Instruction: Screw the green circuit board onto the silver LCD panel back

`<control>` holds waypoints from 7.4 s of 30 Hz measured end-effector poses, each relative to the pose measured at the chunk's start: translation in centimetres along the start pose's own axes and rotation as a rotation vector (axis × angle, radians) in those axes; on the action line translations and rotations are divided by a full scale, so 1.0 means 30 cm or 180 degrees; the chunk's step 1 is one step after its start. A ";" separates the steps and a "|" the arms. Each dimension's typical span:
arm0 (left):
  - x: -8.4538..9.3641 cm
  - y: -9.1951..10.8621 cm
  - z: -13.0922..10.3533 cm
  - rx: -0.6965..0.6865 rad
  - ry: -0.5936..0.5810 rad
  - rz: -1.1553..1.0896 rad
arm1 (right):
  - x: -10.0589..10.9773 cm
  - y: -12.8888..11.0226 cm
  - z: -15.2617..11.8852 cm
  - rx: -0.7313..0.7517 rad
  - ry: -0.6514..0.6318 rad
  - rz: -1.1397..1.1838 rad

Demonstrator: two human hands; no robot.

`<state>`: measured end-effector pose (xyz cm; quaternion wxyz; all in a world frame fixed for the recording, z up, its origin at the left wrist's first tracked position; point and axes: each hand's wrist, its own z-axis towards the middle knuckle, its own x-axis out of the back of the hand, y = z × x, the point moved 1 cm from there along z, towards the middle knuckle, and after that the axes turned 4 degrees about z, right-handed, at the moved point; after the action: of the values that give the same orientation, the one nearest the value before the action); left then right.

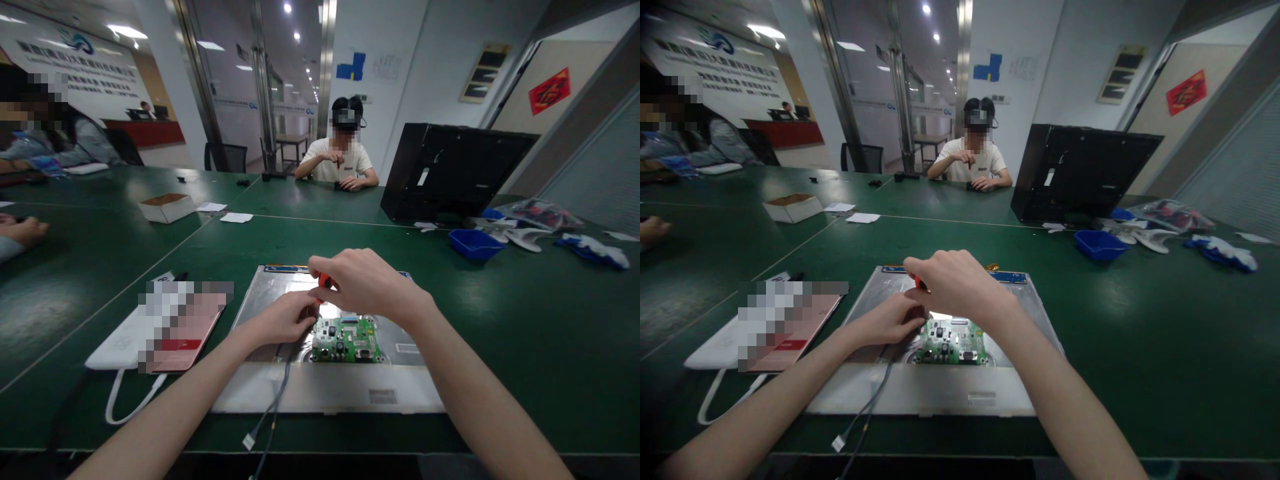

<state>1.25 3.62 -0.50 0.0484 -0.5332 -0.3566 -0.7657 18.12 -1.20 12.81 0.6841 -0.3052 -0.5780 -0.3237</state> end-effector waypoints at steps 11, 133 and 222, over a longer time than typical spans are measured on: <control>-0.001 -0.015 0.000 -0.0024 -0.0042 -0.0052 | -0.001 0.003 -0.002 -0.0010 0.0061 0.0002; -0.003 -0.029 -0.002 -0.0109 0.0013 -0.0109 | 0.003 -0.002 -0.004 0.0038 0.0051 0.0076; -0.001 -0.018 0.002 -0.0131 -0.0067 -0.0083 | -0.003 0.003 0.004 -0.0046 0.0121 -0.0079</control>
<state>1.06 4.04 -0.77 0.0237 -0.5374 -0.3481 -0.7677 18.12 -1.03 12.74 0.6887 -0.2968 -0.5663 -0.3421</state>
